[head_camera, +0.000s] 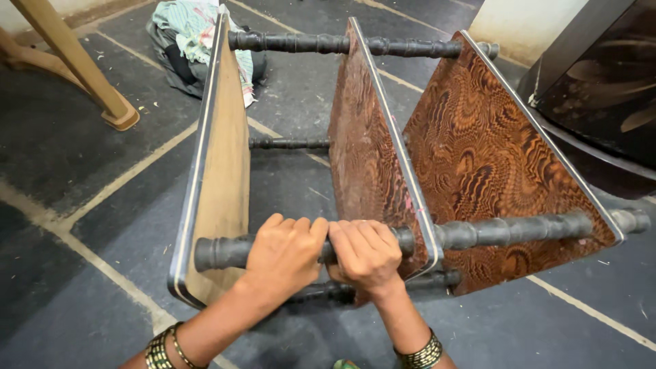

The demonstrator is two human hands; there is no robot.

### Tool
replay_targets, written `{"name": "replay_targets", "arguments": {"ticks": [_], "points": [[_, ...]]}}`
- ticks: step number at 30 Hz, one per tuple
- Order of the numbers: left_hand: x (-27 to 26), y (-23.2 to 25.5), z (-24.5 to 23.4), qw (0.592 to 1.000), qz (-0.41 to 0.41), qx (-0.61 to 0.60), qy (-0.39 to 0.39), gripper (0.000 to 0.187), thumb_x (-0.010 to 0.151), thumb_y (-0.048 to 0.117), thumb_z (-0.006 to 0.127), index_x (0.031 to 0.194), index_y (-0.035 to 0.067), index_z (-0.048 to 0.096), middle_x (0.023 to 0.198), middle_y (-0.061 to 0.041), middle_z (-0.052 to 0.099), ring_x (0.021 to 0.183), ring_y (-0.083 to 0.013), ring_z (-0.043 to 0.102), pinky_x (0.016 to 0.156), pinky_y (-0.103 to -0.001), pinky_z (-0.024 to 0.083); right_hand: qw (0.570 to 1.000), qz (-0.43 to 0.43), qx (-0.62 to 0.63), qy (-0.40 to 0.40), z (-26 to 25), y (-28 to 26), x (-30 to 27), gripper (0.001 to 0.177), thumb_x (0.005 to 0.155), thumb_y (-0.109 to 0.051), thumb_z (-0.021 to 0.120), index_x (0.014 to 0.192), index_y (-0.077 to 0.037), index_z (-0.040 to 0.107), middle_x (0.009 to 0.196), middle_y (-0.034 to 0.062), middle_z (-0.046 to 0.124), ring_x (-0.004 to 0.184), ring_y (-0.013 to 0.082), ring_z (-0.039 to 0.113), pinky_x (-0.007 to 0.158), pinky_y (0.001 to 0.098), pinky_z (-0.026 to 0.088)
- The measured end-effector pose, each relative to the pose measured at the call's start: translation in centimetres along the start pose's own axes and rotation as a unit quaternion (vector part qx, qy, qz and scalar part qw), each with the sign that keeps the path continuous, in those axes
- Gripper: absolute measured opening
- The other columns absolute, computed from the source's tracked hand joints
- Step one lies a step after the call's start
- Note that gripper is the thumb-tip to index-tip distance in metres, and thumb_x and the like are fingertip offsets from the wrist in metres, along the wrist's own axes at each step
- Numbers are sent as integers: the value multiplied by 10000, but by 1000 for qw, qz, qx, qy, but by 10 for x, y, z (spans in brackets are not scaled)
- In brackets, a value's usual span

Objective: The person is assembling a wooden stool by inserting metal rods into the wooden frame. They are sitting on the floor and using both hands to align and push the rods into place.

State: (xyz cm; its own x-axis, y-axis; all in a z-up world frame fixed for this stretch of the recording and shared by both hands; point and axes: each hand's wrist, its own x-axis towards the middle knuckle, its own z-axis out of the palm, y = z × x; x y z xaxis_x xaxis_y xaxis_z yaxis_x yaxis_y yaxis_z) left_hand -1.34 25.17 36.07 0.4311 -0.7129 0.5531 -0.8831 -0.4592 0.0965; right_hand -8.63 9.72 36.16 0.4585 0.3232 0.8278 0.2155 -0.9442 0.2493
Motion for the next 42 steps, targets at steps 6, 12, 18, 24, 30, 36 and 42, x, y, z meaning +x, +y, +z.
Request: {"name": "replay_targets", "arguments": {"ticks": [6,12,18,24,30,36,42], "points": [[17,23,20,1000,7,-1,3,218,658,123,722,829,101,587,725,-83,655,701,-269,668,668,-398,469,1000,-17,3,4,-5,35,-15,278,816,-236,587,954,-26,704,871,62,716,787,219,713,741,361,535],[39,57,17,998,-13,-26,-53,545,696,263,806,1121,-7,597,893,-132,641,855,-287,629,752,-413,449,999,-11,38,7,-9,76,-25,303,869,-329,611,946,-52,706,851,48,710,793,225,715,734,355,524],[37,54,-29,988,61,-40,-138,735,688,482,831,1196,2,603,1093,-167,635,1039,-328,587,1052,-561,315,998,-23,57,-2,-13,96,-28,345,796,-363,652,956,-61,700,849,49,700,785,239,702,727,371,518],[58,-26,-63,985,117,-111,62,367,865,460,745,972,110,713,1051,-81,702,1082,-273,635,1156,-574,304,985,68,59,-148,-25,82,-12,306,624,-202,752,914,-123,696,803,24,676,833,260,665,794,419,464],[34,-66,-48,954,68,-290,42,324,1027,262,521,782,150,701,891,18,732,1056,-195,690,1172,-501,354,967,95,102,-213,-33,37,9,547,559,-91,773,1092,-128,658,1049,47,652,1041,273,608,959,481,407],[18,-68,-19,932,74,-338,111,459,1027,262,391,623,129,563,662,7,617,894,-217,693,1186,-480,304,971,107,108,-182,-19,8,20,447,583,-105,774,1015,-129,660,960,39,660,998,258,630,923,475,425],[10,-69,-7,916,53,-380,116,444,1038,257,338,642,105,469,645,-22,533,674,-241,491,895,-375,392,956,92,25,-277,0,8,23,244,624,-180,788,796,-137,621,728,55,658,766,274,656,737,429,452]]}}
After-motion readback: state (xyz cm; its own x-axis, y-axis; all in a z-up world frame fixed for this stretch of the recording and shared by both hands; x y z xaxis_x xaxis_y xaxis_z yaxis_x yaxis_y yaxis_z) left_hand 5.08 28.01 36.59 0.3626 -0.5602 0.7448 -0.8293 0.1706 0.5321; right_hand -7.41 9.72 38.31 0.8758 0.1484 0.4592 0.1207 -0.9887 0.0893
